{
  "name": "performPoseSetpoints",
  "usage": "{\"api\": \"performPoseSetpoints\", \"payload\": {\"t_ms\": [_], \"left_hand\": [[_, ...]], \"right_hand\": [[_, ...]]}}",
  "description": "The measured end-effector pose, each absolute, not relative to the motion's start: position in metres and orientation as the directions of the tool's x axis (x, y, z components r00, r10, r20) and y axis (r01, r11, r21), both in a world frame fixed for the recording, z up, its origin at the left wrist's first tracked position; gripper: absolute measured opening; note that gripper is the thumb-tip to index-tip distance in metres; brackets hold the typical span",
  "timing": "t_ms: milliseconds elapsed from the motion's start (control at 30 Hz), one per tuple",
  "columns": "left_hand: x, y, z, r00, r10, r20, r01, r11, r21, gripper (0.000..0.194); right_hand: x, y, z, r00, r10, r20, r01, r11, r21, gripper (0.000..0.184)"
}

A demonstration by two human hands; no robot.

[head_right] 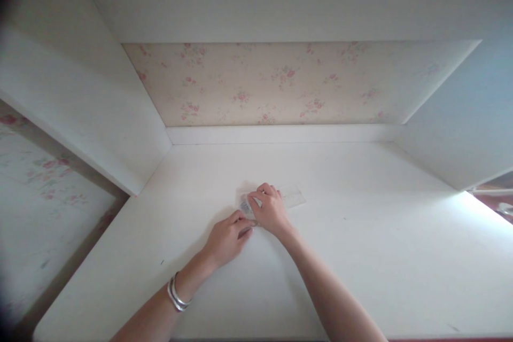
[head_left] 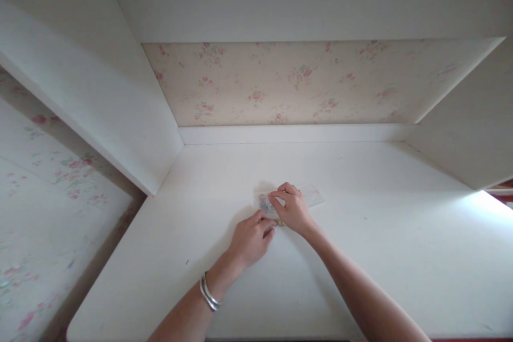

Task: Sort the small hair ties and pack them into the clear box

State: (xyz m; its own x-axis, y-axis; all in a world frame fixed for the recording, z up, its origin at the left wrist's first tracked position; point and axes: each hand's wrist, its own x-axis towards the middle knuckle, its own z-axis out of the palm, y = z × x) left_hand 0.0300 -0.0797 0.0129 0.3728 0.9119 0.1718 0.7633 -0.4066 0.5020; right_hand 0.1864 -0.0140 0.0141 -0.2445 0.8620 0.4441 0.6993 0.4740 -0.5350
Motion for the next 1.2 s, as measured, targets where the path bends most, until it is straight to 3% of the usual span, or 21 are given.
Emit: {"api": "performPoseSetpoints", "payload": {"t_ms": [200, 367, 600, 833, 1033, 1200], "left_hand": [[0.030, -0.081, 0.013, 0.402, 0.896, 0.188, 0.767, -0.442, 0.465, 0.023], [0.029, -0.080, 0.010, 0.417, 0.891, 0.181, 0.748, -0.449, 0.488, 0.023], [0.027, -0.074, 0.006, 0.341, 0.924, 0.171, 0.647, -0.363, 0.671, 0.020], [0.022, -0.062, 0.012, 0.226, 0.959, 0.172, 0.552, -0.271, 0.789, 0.027], [0.017, -0.037, 0.021, 0.141, 0.956, 0.258, 0.654, -0.285, 0.700, 0.028], [0.018, -0.008, 0.018, 0.132, 0.937, 0.323, 0.761, -0.305, 0.573, 0.022]], "right_hand": [[0.173, 0.007, 0.007, -0.290, 0.861, 0.417, 0.768, 0.470, -0.436, 0.015], [0.190, -0.001, 0.009, -0.187, 0.887, 0.423, 0.718, 0.417, -0.557, 0.019], [0.219, -0.043, 0.006, -0.231, 0.892, 0.389, 0.628, 0.442, -0.640, 0.021], [0.228, -0.054, 0.001, -0.337, 0.859, 0.386, 0.677, 0.506, -0.535, 0.019], [0.222, -0.064, 0.018, -0.534, 0.777, 0.333, 0.659, 0.629, -0.412, 0.015], [0.213, -0.070, 0.021, -0.570, 0.762, 0.306, 0.698, 0.646, -0.308, 0.019]]}}
